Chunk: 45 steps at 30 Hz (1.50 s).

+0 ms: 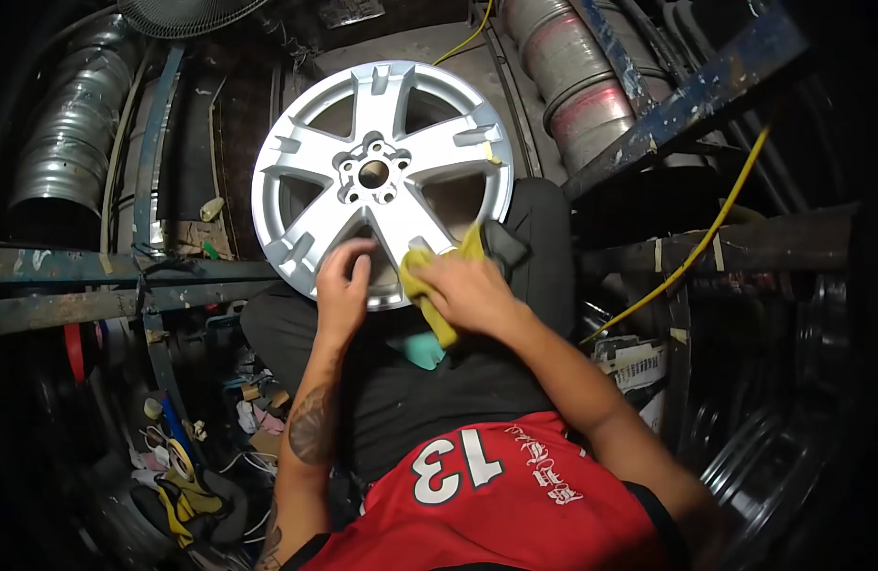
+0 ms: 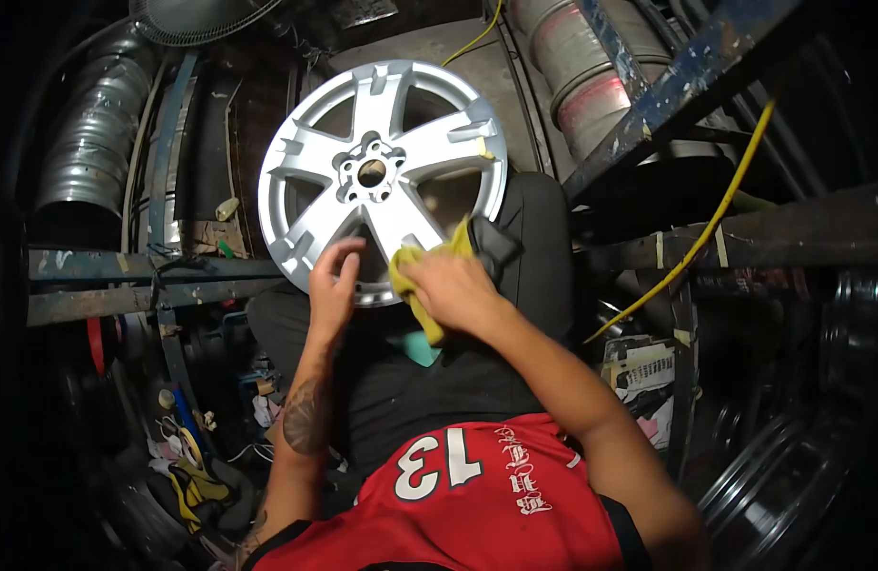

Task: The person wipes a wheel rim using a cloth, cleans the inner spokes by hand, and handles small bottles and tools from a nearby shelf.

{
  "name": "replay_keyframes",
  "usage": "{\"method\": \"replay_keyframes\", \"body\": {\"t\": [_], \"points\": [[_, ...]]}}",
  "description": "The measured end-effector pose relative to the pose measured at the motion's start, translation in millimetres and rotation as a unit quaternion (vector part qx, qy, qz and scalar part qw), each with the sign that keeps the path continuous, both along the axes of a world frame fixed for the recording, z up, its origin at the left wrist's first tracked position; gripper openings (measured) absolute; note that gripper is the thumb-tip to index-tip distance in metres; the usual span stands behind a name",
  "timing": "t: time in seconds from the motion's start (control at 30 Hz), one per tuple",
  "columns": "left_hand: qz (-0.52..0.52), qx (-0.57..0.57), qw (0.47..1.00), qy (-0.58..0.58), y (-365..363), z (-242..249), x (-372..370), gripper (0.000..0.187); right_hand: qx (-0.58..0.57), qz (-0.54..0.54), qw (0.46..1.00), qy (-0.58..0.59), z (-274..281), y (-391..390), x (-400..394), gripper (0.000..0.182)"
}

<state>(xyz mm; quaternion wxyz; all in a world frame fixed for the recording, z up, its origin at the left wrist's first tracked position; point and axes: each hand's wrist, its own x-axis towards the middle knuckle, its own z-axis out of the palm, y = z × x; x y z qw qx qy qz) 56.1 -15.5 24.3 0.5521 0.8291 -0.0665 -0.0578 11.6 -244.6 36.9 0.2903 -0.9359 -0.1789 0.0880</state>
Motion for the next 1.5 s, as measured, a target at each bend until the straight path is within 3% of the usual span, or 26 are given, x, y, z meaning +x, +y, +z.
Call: {"method": "replay_keyframes", "body": {"t": [0.03,0.07,0.1,0.13,0.17,0.2,0.27,0.33,0.4,0.43,0.53,0.63,0.77,0.9,1.0,1.13,1.23,1.5], "points": [[-0.023,0.129,0.983,-0.131,-9,-3,6,0.032,0.043,0.009,0.998,0.050,15,-9,-18,0.040],[-0.037,0.194,0.968,-0.152,-19,-17,15,0.041,0.085,0.018,0.991,0.102,22,-20,-34,0.040],[-0.051,0.258,0.950,-0.171,-29,-31,22,0.051,0.080,0.027,0.991,0.107,19,-32,-48,0.040],[-0.044,0.256,0.951,-0.165,-45,-34,25,0.051,0.179,-0.009,0.975,0.133,16,-46,-61,0.038],[-0.045,0.333,0.931,-0.142,-65,-35,27,0.061,0.275,-0.046,0.947,0.157,13,-58,-71,0.037],[-0.048,0.408,0.904,-0.117,-80,-36,29,0.071,0.273,-0.040,0.948,0.161,10,-69,-80,0.037],[-0.034,0.428,0.895,-0.117,-102,-39,32,0.075,0.246,-0.191,0.950,-0.010,2,-89,-90,0.032],[-0.021,0.467,0.874,-0.130,-113,-40,38,0.083,0.213,-0.286,0.931,-0.076,-11,-107,-80,0.029],[-0.031,0.455,0.879,-0.138,-113,-44,47,0.084,0.331,-0.413,0.848,-0.004,-54,-127,-64,0.023],[-0.038,0.439,0.886,-0.144,-114,-46,51,0.085,0.331,-0.416,0.847,-0.004,-53,-127,-50,0.023],[-0.047,0.408,0.900,-0.145,-115,-48,66,0.086,0.245,-0.396,0.882,-0.077,-42,-117,-18,0.021],[-0.043,0.375,0.916,-0.135,-120,-48,86,0.087,0.167,-0.279,0.936,-0.136,-26,-106,-2,0.021],[-0.029,0.391,0.912,-0.123,-129,-54,114,0.088,0.204,-0.284,0.925,-0.149,-37,-108,0,0.022],[0.038,0.362,0.897,-0.250,-147,-70,151,0.088,0.211,-0.289,0.921,-0.152,-41,-111,-1,0.022],[0.005,0.348,0.922,-0.167,-165,-67,166,0.088,0.224,-0.291,0.917,-0.159,-46,-116,0,0.023],[-0.007,0.350,0.913,-0.210,-179,-68,147,0.086,0.239,-0.296,0.912,-0.153,-47,-119,2,0.023],[-0.113,0.330,0.900,-0.261,-168,-66,137,0.083,0.243,-0.296,0.912,-0.147,-46,-118,3,0.023],[-0.227,0.308,0.897,-0.223,-113,-54,114,0.083,0.236,-0.298,0.915,-0.138,-45,-120,-2,0.024]]}}
